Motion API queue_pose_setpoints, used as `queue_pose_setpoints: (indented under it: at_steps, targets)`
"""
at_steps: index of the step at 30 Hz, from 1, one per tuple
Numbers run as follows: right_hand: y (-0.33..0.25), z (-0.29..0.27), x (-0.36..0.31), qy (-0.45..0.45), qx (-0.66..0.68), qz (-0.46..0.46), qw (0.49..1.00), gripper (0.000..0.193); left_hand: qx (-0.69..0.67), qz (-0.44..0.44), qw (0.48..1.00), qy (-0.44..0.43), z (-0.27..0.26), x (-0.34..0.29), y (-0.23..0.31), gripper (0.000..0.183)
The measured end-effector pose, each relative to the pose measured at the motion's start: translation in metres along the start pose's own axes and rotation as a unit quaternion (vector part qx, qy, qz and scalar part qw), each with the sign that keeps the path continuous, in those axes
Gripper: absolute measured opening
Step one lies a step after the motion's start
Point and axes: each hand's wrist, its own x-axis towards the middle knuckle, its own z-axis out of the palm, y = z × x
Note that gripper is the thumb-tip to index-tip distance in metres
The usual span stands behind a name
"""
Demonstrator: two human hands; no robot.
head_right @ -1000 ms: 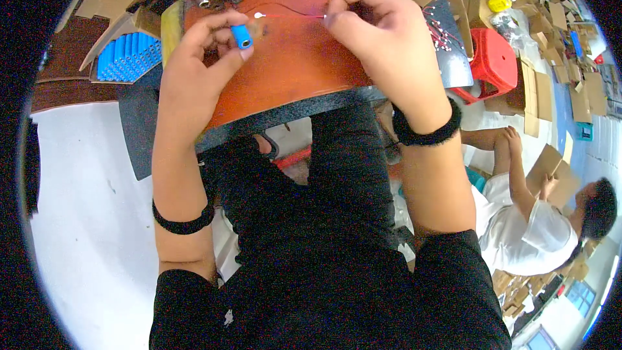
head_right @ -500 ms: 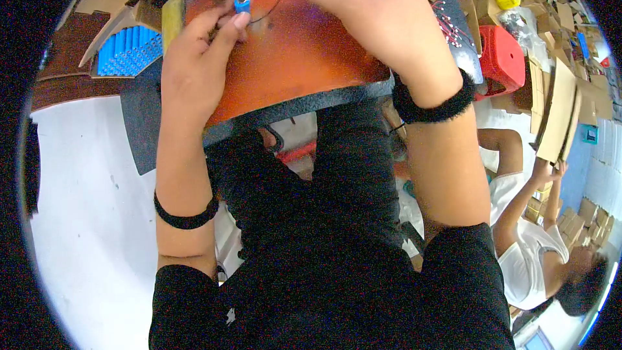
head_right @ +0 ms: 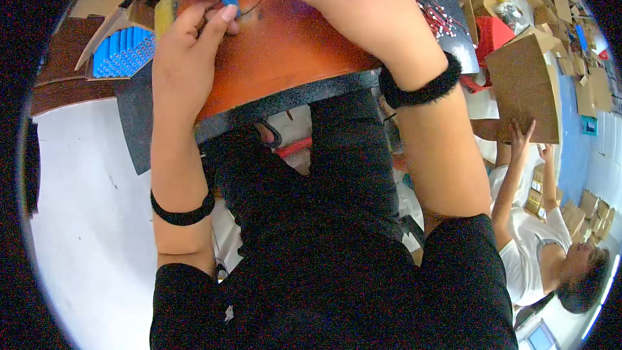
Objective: The person picks up a battery and a wire, positions them under the welding machine, and welds the wire to the battery terminal. This process is repeated multiple times with new batteries and wires.
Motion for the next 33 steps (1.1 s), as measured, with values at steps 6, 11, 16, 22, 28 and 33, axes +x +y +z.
queue_pose_setpoints:
  at_steps: [6,11,16,22,28,33]
  targets:
    - [-0.010,0.001,-0.009,-0.007,0.014,0.017,1.000,0.012,-0.035,0.016,0.999,0.013,0.007,-0.006,-0.008,0.028]
    - [-0.002,-0.019,-0.028,0.025,-0.054,-0.063,0.996,0.013,-0.018,0.160,0.987,-0.027,0.007,-0.011,-0.001,0.028]
    - [0.010,-0.073,-0.091,0.066,-0.018,0.022,0.997,0.007,0.135,0.224,0.956,0.134,-0.037,-0.030,-0.014,0.017]
    - [0.063,-0.137,-0.163,0.181,-0.136,0.117,0.967,0.008,0.523,0.134,0.828,0.151,-0.104,0.011,-0.101,0.033]
    - [0.164,-0.156,-0.187,0.195,-0.367,0.179,0.892,0.026,0.613,0.056,0.784,0.077,-0.105,0.030,-0.126,0.038]
    - [0.182,-0.135,-0.160,0.220,-0.299,0.065,0.926,0.028,0.669,0.091,0.733,0.078,-0.105,0.030,-0.126,0.036]
